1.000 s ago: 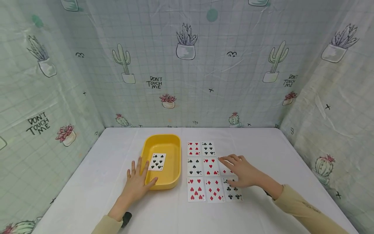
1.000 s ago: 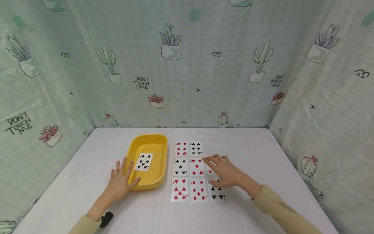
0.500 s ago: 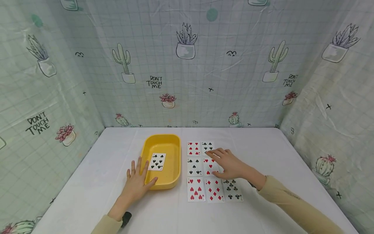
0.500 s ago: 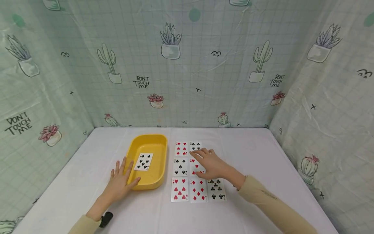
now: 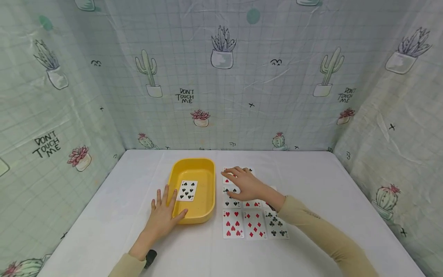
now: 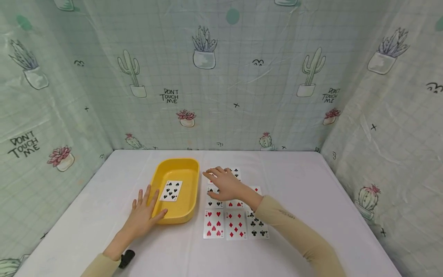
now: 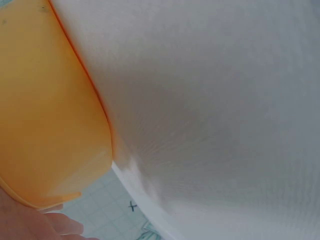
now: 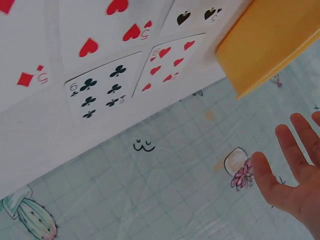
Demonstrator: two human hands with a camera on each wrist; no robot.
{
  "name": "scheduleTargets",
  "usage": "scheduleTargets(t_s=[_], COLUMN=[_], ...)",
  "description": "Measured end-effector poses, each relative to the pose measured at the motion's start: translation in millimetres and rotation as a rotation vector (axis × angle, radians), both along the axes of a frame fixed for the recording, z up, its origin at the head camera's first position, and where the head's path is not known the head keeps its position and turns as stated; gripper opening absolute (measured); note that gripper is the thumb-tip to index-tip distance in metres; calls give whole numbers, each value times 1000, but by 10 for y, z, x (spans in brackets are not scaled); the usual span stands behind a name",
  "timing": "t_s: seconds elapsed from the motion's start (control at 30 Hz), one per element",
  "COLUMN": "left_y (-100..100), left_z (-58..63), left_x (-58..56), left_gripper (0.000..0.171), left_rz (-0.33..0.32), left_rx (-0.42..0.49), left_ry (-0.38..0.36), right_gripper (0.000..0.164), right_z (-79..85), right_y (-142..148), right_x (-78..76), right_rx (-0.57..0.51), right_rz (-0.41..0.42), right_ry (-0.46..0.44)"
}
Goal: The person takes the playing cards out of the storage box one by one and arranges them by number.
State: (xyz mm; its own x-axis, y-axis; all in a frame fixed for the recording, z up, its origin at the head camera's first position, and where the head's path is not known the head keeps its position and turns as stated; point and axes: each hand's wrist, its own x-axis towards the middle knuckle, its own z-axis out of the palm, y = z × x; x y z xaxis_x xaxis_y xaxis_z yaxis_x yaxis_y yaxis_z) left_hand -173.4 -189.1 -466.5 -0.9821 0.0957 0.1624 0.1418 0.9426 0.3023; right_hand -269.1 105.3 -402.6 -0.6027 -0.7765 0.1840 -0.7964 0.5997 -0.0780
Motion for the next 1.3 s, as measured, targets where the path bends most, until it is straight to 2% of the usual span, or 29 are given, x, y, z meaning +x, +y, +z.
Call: scheduleTargets(t_s=[0.17, 0.37, 0.67, 0.87, 1.3], left_y=[8, 19, 36, 24, 8], left_z=[0, 9, 23, 27, 38], left_x=[-4, -12, -13, -5, 13], left_gripper=[79, 79, 79, 79, 79], left_rz=[5, 2, -1, -1, -6], left_rx=[-2, 0, -12, -22, -26], left_ry=[-13, -19, -9, -5, 6], right_gripper=[58, 58, 59, 67, 78], right_z=[-33, -92, -242, -323, -459], right_y=[-273, -621, -1022, -1214, -1436], right_x=[-98, -214, -308, -311, -310], right_rx=[-27, -16, 99, 192, 345], right_rz=[12, -34, -92, -124, -110], right_ry=[-24, -34, -60, -88, -149])
